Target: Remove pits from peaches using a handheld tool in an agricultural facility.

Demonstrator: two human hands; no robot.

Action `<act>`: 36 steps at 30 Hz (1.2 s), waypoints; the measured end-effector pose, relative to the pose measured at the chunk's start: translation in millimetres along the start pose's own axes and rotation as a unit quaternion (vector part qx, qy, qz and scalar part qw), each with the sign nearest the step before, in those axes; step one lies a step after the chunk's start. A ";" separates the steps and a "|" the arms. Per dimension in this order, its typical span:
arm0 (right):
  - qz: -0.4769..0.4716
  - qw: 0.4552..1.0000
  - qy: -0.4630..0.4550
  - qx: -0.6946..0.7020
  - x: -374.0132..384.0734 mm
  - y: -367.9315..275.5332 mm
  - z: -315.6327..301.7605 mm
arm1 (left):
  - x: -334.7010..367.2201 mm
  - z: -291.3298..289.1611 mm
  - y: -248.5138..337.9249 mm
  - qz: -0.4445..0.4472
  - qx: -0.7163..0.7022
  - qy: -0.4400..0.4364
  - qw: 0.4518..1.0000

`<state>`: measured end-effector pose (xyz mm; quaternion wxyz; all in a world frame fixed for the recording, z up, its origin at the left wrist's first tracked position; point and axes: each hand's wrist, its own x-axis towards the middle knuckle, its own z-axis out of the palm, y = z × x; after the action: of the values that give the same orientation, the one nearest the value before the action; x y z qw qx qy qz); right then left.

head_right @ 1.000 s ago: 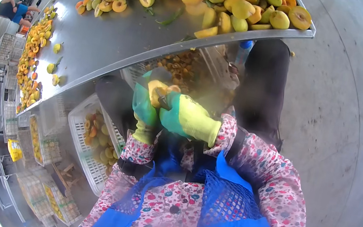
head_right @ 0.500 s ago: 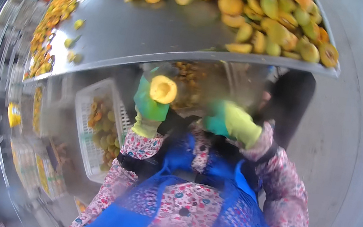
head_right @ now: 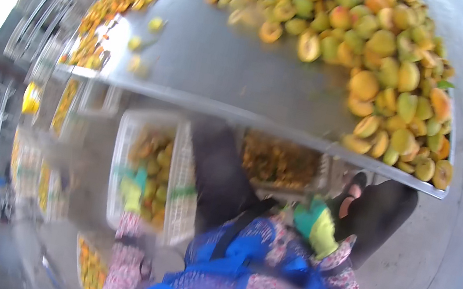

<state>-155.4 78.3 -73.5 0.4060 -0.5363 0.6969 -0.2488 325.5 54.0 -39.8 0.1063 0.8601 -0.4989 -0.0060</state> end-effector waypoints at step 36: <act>-0.222 0.955 0.168 -0.100 16.2 -119.0 -63.0 | -72.8 2.8 351.9 0.182 -0.653 -0.331 0.657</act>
<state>-144.5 21.5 49.1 0.1625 -0.6657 0.6399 -0.3480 -12.9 -52.7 16.9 0.4672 0.4026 -0.5151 -0.5952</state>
